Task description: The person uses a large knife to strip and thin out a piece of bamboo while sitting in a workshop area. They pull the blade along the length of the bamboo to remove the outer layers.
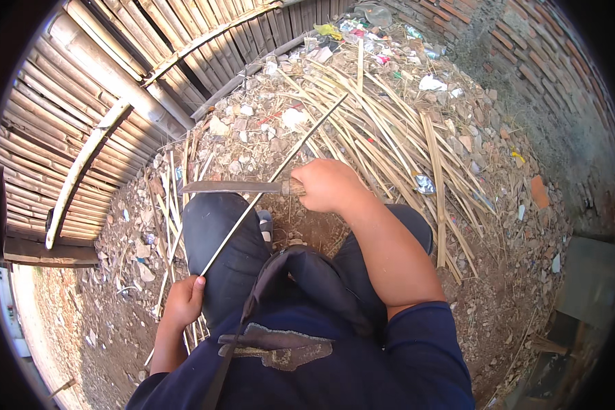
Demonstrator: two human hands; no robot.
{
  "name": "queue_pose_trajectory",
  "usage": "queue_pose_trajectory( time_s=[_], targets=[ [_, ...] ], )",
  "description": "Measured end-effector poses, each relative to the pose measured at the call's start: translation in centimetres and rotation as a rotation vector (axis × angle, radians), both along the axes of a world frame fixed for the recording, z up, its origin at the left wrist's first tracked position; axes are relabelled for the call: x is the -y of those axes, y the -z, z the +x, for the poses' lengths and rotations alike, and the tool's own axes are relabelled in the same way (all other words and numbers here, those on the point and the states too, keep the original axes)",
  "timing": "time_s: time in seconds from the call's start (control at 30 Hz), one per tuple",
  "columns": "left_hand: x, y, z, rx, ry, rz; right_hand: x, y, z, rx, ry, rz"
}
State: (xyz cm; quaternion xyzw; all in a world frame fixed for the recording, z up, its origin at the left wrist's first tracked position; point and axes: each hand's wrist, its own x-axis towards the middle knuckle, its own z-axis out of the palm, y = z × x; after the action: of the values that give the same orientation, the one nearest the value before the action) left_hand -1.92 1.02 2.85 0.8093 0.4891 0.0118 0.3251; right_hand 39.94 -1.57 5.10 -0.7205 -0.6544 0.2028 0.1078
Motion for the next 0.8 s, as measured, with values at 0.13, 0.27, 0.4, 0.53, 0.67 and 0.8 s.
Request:
queue_pose_trajectory(
  time_s=[0.13, 0.27, 0.4, 0.53, 0.67, 0.8],
  targets=[
    [0.4, 0.4, 0.0, 0.01, 0.02, 0.025, -0.5, 1.0, 2.7, -0.06, 0.004, -0.014],
    [0.4, 0.5, 0.5, 0.046, 0.007, 0.07, -1.2, 1.5, 6.1, -0.199, 0.247, -0.002],
    [0.6, 0.4, 0.5, 0.019, 0.005, 0.108, -0.4, 0.8, 3.4, -0.09, 0.163, -0.002],
    [0.9, 0.6, 0.6, -0.013, 0.001, 0.133, 0.0, -1.3, -0.9, 0.022, -0.09, -0.122],
    [1.3, 1.6, 0.5, 0.033, -0.004, 0.208, 0.2, -0.1, 0.7, -0.104, -0.153, 0.006],
    [1.7, 1.9, 0.6, 0.069, -0.026, 0.238, -0.4, -0.1, 3.8, -0.151, 0.175, 0.094]
  ],
)
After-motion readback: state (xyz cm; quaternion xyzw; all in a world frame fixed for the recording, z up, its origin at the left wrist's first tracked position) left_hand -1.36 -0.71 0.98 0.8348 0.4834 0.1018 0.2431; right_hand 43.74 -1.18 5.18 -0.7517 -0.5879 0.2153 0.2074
